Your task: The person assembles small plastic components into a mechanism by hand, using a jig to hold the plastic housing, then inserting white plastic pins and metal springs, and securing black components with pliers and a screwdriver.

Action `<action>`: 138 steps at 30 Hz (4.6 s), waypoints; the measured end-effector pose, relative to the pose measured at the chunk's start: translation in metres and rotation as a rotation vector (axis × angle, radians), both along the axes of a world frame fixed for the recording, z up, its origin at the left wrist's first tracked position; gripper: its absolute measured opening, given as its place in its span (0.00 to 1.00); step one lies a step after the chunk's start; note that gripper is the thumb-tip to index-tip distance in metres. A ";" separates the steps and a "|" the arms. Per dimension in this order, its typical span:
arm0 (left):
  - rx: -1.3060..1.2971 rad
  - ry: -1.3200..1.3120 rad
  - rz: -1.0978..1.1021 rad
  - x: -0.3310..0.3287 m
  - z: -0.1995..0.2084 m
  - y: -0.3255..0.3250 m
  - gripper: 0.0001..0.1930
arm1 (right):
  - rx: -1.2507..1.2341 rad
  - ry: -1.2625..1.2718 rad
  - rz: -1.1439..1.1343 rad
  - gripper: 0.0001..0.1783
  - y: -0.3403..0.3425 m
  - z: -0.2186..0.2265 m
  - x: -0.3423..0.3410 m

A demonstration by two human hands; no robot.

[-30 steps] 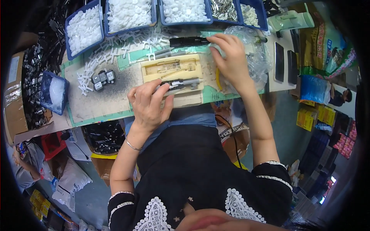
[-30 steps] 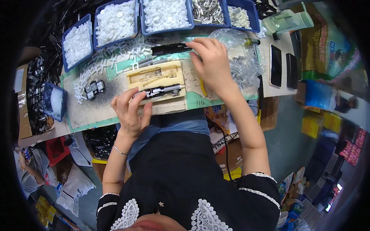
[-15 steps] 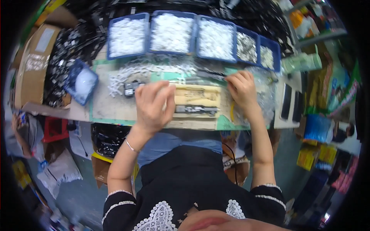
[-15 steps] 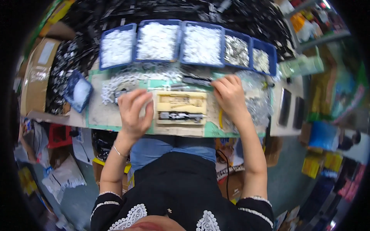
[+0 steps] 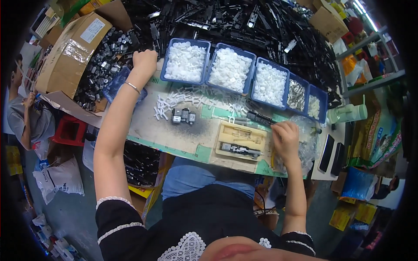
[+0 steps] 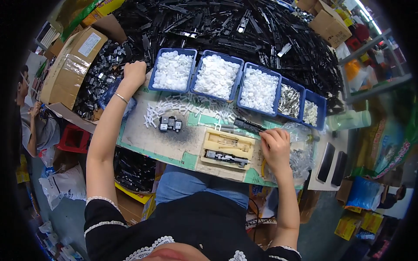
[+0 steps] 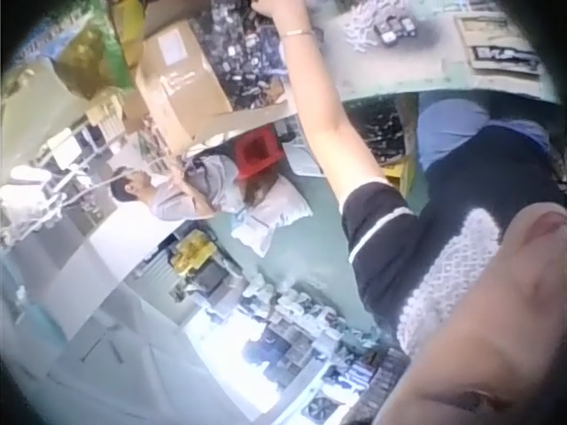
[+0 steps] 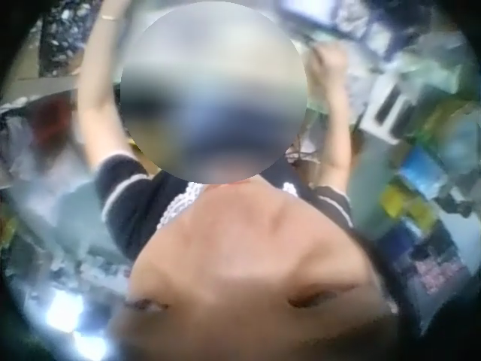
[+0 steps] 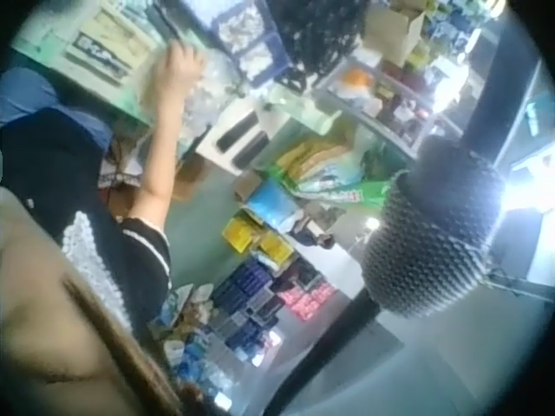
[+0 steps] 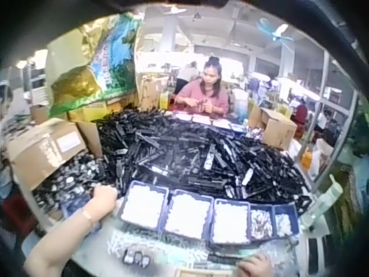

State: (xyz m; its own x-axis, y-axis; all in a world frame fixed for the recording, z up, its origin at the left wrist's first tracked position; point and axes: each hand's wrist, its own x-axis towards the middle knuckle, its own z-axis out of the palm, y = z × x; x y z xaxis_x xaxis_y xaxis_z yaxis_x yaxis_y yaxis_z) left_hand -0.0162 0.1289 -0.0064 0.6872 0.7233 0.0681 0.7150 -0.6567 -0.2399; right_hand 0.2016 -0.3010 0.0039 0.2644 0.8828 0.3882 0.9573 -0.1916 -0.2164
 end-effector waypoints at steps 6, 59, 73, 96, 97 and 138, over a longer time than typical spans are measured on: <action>-0.277 -0.097 0.068 0.000 0.030 0.003 0.10 | 0.037 0.024 -0.024 0.07 0.002 0.008 -0.002; -0.775 -0.904 -0.544 -0.016 0.039 -0.242 0.20 | 0.065 1.703 0.040 0.12 0.068 0.029 -0.083; -0.540 -0.851 -0.903 -0.029 0.038 -0.315 0.15 | -0.253 1.383 0.166 0.34 -0.025 0.031 -0.106; -0.573 -0.618 -0.819 0.005 -0.003 -0.285 0.12 | -0.349 -0.017 -0.913 0.17 -0.087 -0.002 0.090; -0.581 -0.586 -0.823 0.006 -0.002 -0.286 0.13 | -0.451 -0.023 -1.000 0.17 -0.084 -0.001 0.092; -0.222 -0.516 -0.816 0.010 -0.011 -0.310 0.12 | 0.011 0.529 -0.299 0.09 -0.056 0.022 -0.078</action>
